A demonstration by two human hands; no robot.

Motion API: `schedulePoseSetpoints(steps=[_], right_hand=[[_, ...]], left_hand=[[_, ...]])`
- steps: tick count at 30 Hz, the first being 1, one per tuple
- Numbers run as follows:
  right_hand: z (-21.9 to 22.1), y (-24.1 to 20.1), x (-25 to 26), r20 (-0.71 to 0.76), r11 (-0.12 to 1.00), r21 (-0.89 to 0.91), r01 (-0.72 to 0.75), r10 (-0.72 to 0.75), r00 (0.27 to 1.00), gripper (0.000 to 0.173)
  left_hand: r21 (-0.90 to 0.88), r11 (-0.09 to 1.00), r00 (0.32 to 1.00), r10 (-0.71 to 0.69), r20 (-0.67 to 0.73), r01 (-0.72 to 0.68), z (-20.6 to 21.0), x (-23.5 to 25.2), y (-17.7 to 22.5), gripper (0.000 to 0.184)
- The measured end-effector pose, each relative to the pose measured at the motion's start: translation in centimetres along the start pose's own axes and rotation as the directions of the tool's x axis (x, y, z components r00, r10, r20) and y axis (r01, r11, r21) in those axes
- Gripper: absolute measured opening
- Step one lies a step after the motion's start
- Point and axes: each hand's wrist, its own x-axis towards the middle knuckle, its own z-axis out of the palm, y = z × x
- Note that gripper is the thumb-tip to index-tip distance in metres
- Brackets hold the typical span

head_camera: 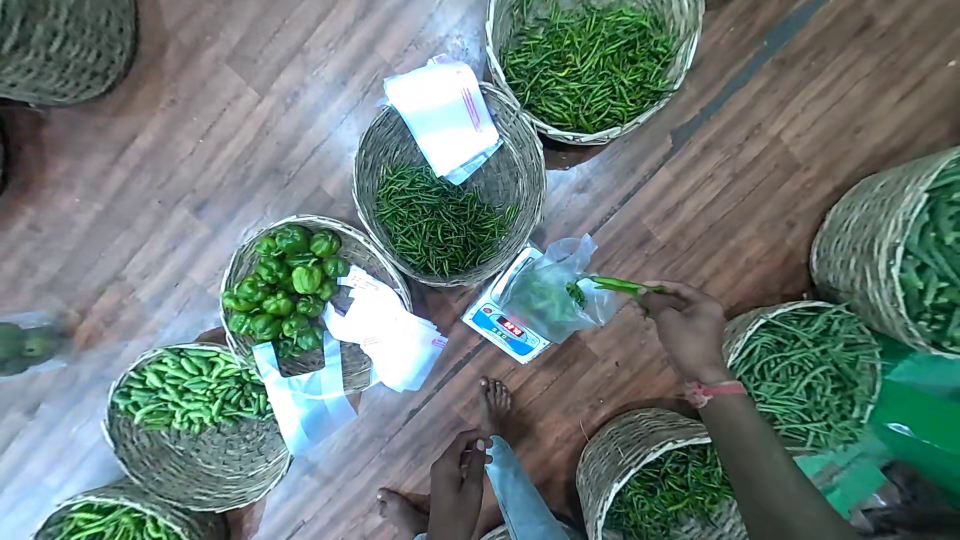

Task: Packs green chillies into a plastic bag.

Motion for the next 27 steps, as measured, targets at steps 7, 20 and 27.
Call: schedulePoseSetpoints(steps=[7, 20, 27], right_hand=[[0.1, -1.3, -10.9, -0.195, 0.958, 0.271, 0.090, -0.037, 0.980, 0.018], [2.6, -2.6, -14.7, 0.541, 0.983, 0.035, 0.178, -0.168, 0.824, 0.019], [10.9, 1.7, 6.2, 0.549, 0.781, -0.587, 0.212, 0.192, 0.814, 0.020]], left_hand=[[-0.237, 0.971, 0.998, 0.025, 0.066, -0.009, 3.8, 0.3, 3.6, 0.026], [-0.613, 0.776, 0.939, -0.305, -0.160, 0.147, 2.8, 1.3, 5.0, 0.021], [-0.508, 0.843, 0.926, -0.316, -0.205, 0.175, 1.4, 1.4, 3.0, 0.021]])
